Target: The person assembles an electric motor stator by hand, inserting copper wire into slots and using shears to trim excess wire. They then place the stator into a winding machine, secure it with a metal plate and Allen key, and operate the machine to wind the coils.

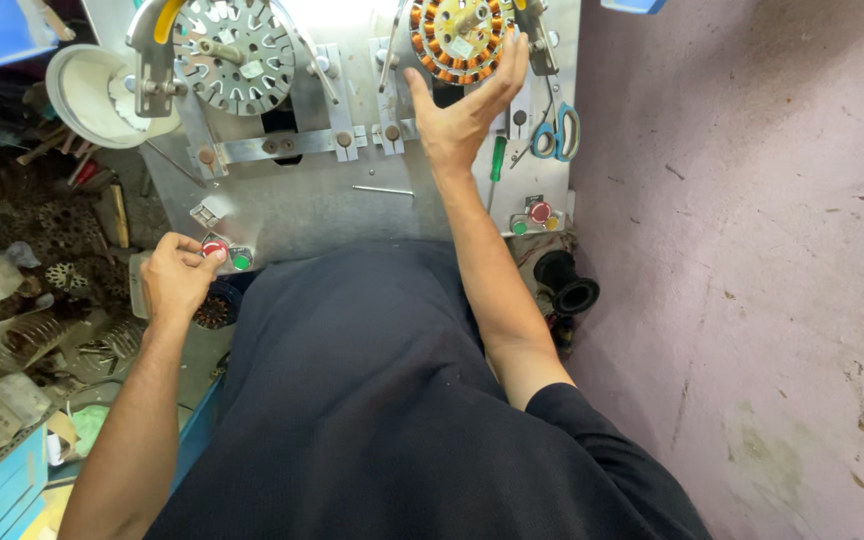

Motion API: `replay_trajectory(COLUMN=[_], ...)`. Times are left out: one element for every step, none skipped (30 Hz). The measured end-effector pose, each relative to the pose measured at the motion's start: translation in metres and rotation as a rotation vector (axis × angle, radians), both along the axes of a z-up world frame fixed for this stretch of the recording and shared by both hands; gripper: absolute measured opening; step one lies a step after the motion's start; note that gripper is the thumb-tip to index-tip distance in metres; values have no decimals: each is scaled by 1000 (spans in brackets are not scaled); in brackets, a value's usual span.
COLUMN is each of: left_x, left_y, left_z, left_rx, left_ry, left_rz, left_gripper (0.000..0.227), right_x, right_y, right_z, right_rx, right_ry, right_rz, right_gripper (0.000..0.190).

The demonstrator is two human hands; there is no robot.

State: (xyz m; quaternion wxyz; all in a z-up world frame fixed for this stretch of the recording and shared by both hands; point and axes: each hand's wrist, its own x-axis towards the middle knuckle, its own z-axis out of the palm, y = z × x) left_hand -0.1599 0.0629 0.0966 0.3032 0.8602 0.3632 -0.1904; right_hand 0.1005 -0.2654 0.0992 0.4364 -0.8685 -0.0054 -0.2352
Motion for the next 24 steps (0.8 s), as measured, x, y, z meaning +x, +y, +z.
replay_trajectory(left_x=[0,1,2,2,2,3,4,4,4,5,5,6,6,7,8,9,10,11,11,11,11,12,13,14], left_y=[-3,-7,-9,-12,-14,-17,-18,-21,-22,-22,-22,-21,-20,-18,-17,-17,-17,-17,-18,-18,-18,-18,-18,-18], left_z=[0,-1,-2,-2,-2,-3,-4,-5,-6,-7,-7,-7,-6,-7,-6,-6,-6,-6,-6,-4,-3,-1,0,1], left_rx=[23,45,67,49,31,13,59,103,147,157,166,176,187,197,208,219,231,242,234,228,222,211,200,189], left_ry=[-13,-27,-42,-7,28,62,39,18,-3,7,17,27,38,46,54,59,64,67,79,92,104,100,95,90], left_rz=[-8,-15,-23,27,77,127,85,44,3,-33,-69,-105,-159,-214,-268,-307,-347,-386,-378,-369,-360,-356,-351,-347], left_gripper=[36,38,41,42,43,44,44,44,43,44,44,45,44,42,41,42,42,42,43,43,44,44,45,45], right_x=[5,10,14,17,18,20,21,21,21,21,21,21,20,21,22,22,22,23,24,24,25,25,26,26], right_y=[2,3,4,5,5,5,5,3,1,0,-2,-3,-4,-5,-5,-5,-6,-6,-5,-4,-3,-2,-1,1], right_z=[-2,-4,-5,-7,-9,-10,-11,-12,-13,-14,-14,-14,-14,-13,-13,-14,-16,-18,-20,-22,-24,-26,-28,-31], right_rx=[21,40,50,59,67,72,76,79,74,70,66,63,59,56,63,69,75,70,66,63,76,89,102,116], right_ry=[8,13,13,15,16,21,25,32,28,24,19,16,13,7,2,-3,-7,-21,-35,-48,-60,-73,-86,-95], right_rz=[-8,-16,-19,-20,-22,-21,-19,-17,-10,-3,4,10,16,21,21,19,18,14,10,7,1,-5,-10,-17], right_gripper=[117,117,117,117,117,116,116,116,116,116,116,116,116,115,116,116,117,117,118,119,118,118,118,115])
